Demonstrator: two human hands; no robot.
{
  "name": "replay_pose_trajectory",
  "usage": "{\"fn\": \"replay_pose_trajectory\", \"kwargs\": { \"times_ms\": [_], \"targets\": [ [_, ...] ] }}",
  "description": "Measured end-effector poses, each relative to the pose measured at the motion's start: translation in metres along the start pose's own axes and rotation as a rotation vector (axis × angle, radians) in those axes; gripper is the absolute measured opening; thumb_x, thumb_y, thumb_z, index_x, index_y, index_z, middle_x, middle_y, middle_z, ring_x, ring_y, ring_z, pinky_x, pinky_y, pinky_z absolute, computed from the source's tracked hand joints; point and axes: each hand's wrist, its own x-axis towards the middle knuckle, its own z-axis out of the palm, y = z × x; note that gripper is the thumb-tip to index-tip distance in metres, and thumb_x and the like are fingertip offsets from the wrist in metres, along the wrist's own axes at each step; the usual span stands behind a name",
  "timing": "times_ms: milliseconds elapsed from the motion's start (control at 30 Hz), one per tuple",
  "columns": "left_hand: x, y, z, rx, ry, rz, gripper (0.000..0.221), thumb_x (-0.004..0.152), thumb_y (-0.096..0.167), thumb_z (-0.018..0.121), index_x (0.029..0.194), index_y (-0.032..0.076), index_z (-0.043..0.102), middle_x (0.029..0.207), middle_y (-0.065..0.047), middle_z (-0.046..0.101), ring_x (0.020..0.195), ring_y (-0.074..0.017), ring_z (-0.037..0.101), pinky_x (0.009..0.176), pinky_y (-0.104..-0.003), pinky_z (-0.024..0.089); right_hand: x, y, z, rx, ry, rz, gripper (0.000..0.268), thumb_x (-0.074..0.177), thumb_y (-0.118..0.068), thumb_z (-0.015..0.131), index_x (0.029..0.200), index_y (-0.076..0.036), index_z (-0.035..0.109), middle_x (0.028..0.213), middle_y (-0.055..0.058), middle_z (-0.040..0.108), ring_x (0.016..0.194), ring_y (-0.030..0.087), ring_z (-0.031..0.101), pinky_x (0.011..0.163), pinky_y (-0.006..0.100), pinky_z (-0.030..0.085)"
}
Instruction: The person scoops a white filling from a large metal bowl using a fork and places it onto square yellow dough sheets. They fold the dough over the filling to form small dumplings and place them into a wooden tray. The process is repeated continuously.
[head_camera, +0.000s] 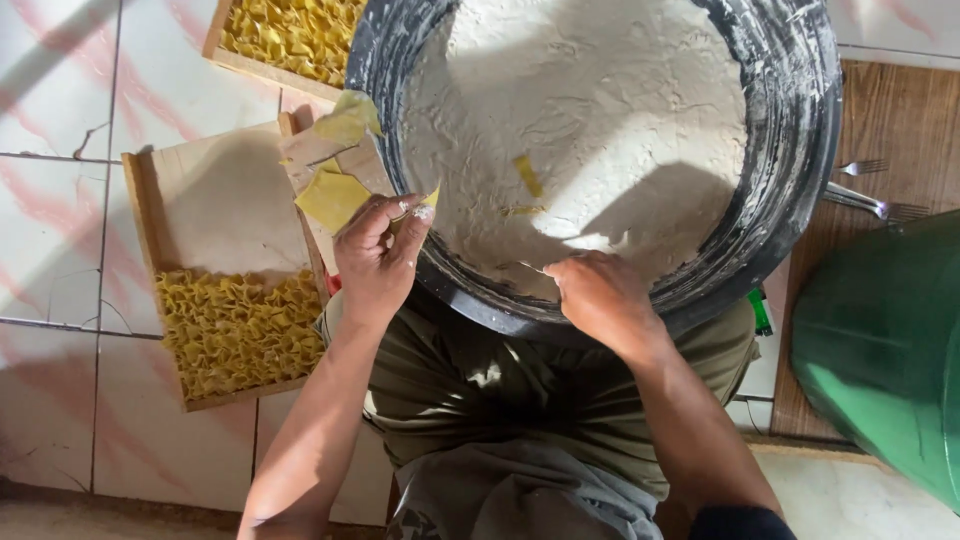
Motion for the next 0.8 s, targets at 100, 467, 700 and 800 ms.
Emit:
{"fn": "replay_pose_trajectory", "kwargs": {
  "times_ms": [100,467,700,800],
  "targets": [
    [-0.001,-0.005,0.009,-0.125,0.037,-0.207,0.018,0.101,0.026,0.072,0.096,0.008,0.072,0.077,-0.006,0.063,0.071,-0.0109,0.058,0.069,-0.033,0.054,0.0,-0.008,0.013,0.007,-0.051,0.097,0.04,0.096,-0.011,0.049,0.126,-0.025,0.071,0.106,0.009,0.076,0.104,0.038,0.07,0.09,0.056,0.057],
    [0.002,-0.006,0.011,-0.868,0.302,-0.756,0.022,0.1,0.023,0.067,0.103,0.002,0.069,0.102,-0.019,0.077,0.095,-0.0284,0.077,0.088,-0.046,0.064,-0.01,-0.013,0.008,-0.093,-0.063,-0.057,0.043,0.093,0.0,0.042,0.123,-0.018,0.067,0.101,0.009,0.076,0.103,0.036,0.072,0.095,0.052,0.055],
    [0.003,-0.001,-0.005,-0.98,0.36,-0.894,0.039,0.095,0.04,0.069,0.114,0.007,0.071,0.115,-0.018,0.076,0.103,-0.031,0.076,0.095,-0.052,0.062,-0.029,-0.034,-0.035,-0.082,-0.104,-0.004,0.041,0.091,0.0,0.042,0.111,-0.015,0.074,0.094,0.01,0.078,0.098,0.034,0.074,0.095,0.049,0.055],
    [-0.008,-0.019,-0.009,-0.945,0.258,-0.802,0.041,0.094,0.042,0.071,0.119,0.009,0.07,0.117,-0.02,0.075,0.103,-0.0306,0.077,0.095,-0.052,0.063,-0.017,-0.013,0.0,-0.022,-0.115,-0.006,0.039,0.091,-0.003,0.042,0.101,-0.012,0.078,0.089,0.012,0.079,0.093,0.036,0.075,0.091,0.05,0.057]
  ]
}}
